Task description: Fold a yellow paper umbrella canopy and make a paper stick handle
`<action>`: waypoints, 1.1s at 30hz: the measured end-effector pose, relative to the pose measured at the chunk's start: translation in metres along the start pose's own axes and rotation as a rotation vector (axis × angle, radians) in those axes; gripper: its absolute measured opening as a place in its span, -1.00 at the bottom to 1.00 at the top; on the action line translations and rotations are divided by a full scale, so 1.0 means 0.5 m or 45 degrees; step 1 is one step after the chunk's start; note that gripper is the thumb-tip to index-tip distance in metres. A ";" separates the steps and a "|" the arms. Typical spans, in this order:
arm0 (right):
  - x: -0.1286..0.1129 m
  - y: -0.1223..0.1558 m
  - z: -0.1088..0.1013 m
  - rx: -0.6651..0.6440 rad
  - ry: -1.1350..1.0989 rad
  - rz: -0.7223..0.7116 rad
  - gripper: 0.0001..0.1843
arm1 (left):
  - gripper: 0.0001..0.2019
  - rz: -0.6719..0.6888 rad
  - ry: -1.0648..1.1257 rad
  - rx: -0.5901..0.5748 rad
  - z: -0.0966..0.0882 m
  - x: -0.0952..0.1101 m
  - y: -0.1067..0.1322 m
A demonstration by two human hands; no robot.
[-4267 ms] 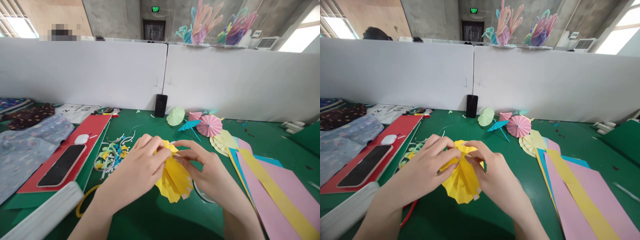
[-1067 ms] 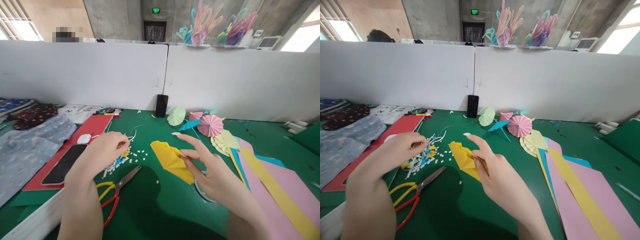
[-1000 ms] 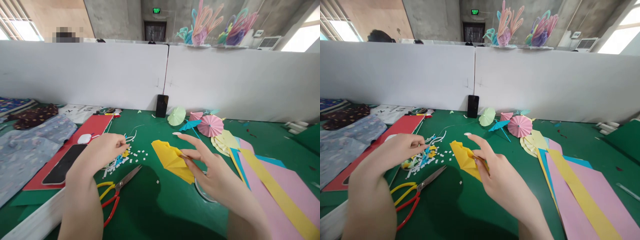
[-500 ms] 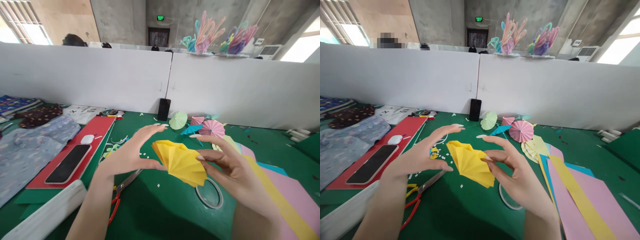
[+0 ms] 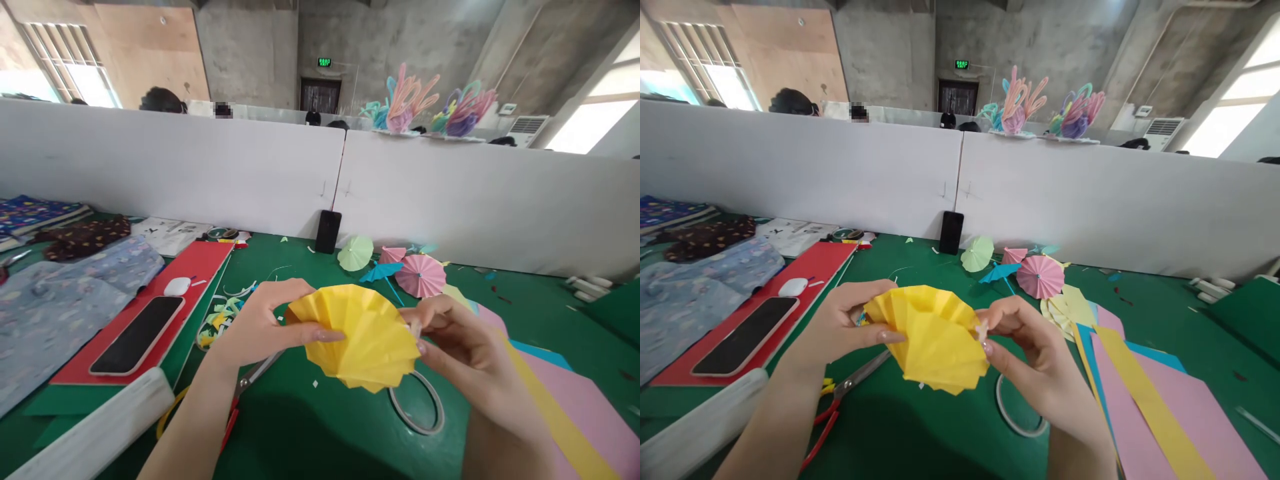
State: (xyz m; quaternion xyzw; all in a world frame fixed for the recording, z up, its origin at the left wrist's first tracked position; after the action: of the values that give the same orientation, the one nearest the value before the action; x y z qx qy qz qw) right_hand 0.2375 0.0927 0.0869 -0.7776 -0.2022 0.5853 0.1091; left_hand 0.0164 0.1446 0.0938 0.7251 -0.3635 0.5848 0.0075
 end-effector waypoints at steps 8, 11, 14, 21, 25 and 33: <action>-0.020 -0.005 0.006 -0.071 0.102 -0.178 -0.77 | -0.75 -0.117 -0.256 0.151 -0.009 0.000 0.014; -0.021 -0.006 0.014 0.012 0.169 -0.110 -0.89 | -0.74 -0.141 -0.348 0.131 -0.007 0.007 0.015; -0.018 -0.002 0.021 0.165 0.259 -0.030 -0.93 | -0.74 -0.123 -0.380 0.064 -0.003 0.018 0.011; -0.024 0.013 0.035 0.296 0.286 -0.098 -0.88 | -0.71 -0.112 -0.385 0.028 0.004 0.030 0.010; -0.036 0.018 0.037 0.301 0.378 -0.196 -0.85 | -0.77 -0.053 -0.354 0.000 0.011 0.032 0.013; -0.042 0.025 0.039 0.364 0.464 -0.264 -0.87 | -0.72 -0.130 -0.321 0.102 0.021 0.027 0.016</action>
State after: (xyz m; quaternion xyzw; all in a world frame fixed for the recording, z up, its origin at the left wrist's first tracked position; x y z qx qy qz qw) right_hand 0.2163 0.0709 0.0944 -0.8219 -0.1730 0.4440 0.3121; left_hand 0.0219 0.1271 0.0989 0.8100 -0.3007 0.5021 -0.0375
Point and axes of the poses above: each hand's wrist, its own y-axis away from the middle knuckle, its own z-axis out of the palm, x = y × z, the point moved 4 cm from there along -y, towards the middle knuckle, and after that the axes turned 4 degrees about y, right-handed, at the moved point
